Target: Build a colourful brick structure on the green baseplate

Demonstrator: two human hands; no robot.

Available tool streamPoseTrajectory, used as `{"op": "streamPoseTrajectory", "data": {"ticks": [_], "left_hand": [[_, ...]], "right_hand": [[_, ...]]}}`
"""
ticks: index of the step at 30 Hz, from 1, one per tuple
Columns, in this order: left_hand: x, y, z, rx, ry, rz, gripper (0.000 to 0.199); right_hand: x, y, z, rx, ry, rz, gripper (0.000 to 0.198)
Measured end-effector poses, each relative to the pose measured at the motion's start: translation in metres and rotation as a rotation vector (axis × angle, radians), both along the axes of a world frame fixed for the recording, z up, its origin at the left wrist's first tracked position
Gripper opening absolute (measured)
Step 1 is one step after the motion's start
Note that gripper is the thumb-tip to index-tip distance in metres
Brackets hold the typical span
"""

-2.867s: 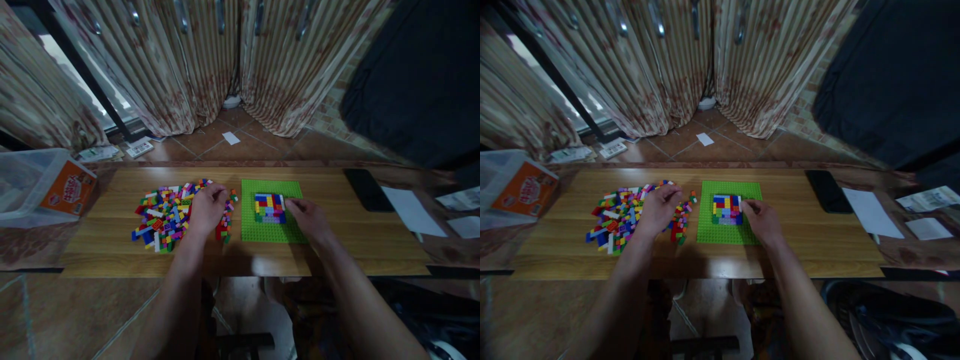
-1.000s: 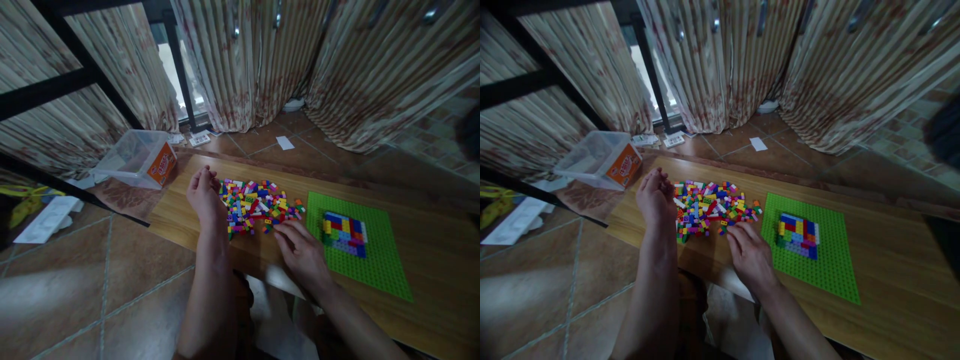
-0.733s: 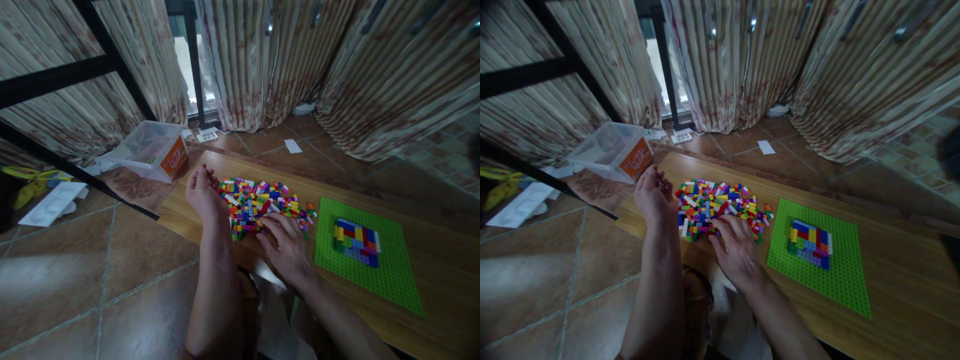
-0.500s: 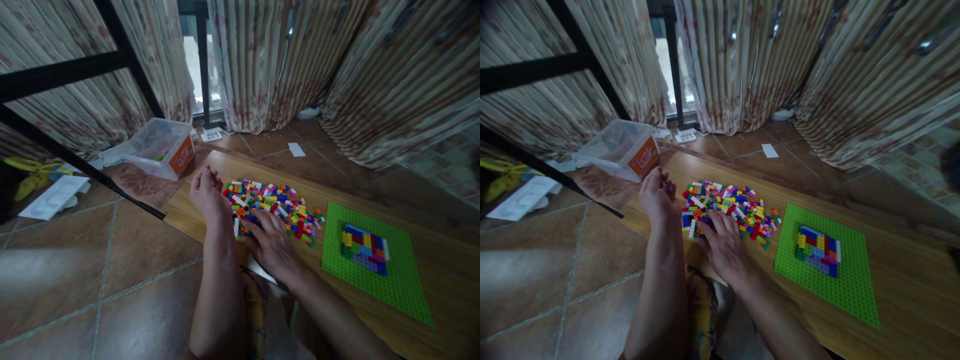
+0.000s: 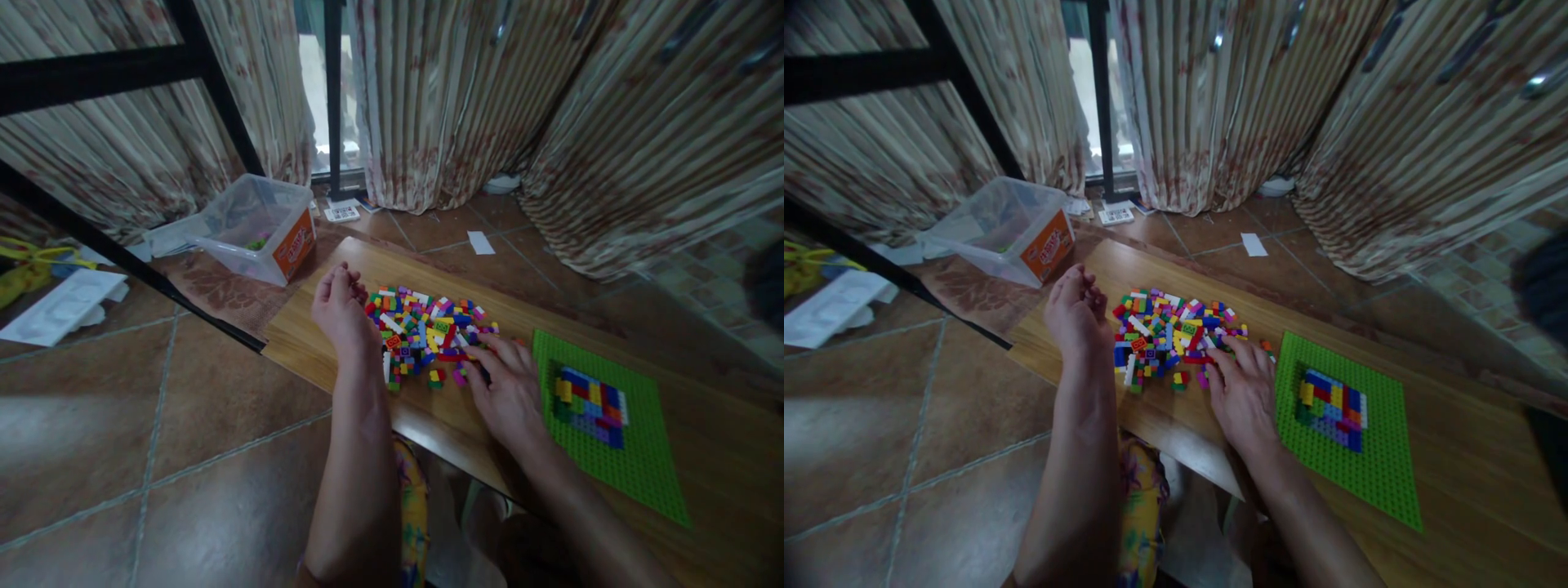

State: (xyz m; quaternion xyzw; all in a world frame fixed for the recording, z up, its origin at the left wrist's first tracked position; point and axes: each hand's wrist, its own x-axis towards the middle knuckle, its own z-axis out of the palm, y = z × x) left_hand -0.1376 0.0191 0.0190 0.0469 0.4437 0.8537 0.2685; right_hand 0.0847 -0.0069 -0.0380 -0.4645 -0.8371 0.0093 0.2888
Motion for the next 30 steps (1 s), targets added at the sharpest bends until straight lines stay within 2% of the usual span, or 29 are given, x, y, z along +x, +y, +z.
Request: {"op": "streamPoseTrajectory", "data": {"ticks": [4, 8, 12, 16, 19, 23, 30], "left_hand": [[-0.002, 0.0, 0.0, -0.009, 0.019, 0.013, 0.015], [-0.002, 0.0, 0.001, -0.019, 0.023, 0.02, 0.016], [-0.001, 0.001, 0.0, -0.006, 0.023, 0.012, 0.015], [0.0, 0.001, 0.001, 0.004, 0.004, 0.007, 0.013], [0.002, 0.001, 0.002, -0.005, 0.007, -0.008, 0.014], [0.005, 0.001, 0.003, -0.008, 0.011, -0.036, 0.014], [0.01, 0.003, 0.003, -0.042, 0.029, -0.063, 0.013]], "right_hand": [[-0.022, -0.006, 0.004, -0.055, 0.027, 0.084, 0.026], [-0.039, -0.004, 0.004, -0.101, -0.042, 0.19, 0.028], [-0.043, 0.005, 0.004, -0.134, -0.08, 0.214, 0.023], [-0.037, 0.009, 0.009, -0.167, 0.015, 0.226, 0.02], [-0.028, 0.007, 0.015, -0.222, 0.181, 0.154, 0.019], [-0.013, 0.003, 0.019, -0.37, 0.357, 0.001, 0.022], [0.003, -0.001, 0.021, -0.512, 0.526, -0.093, 0.028]]}}
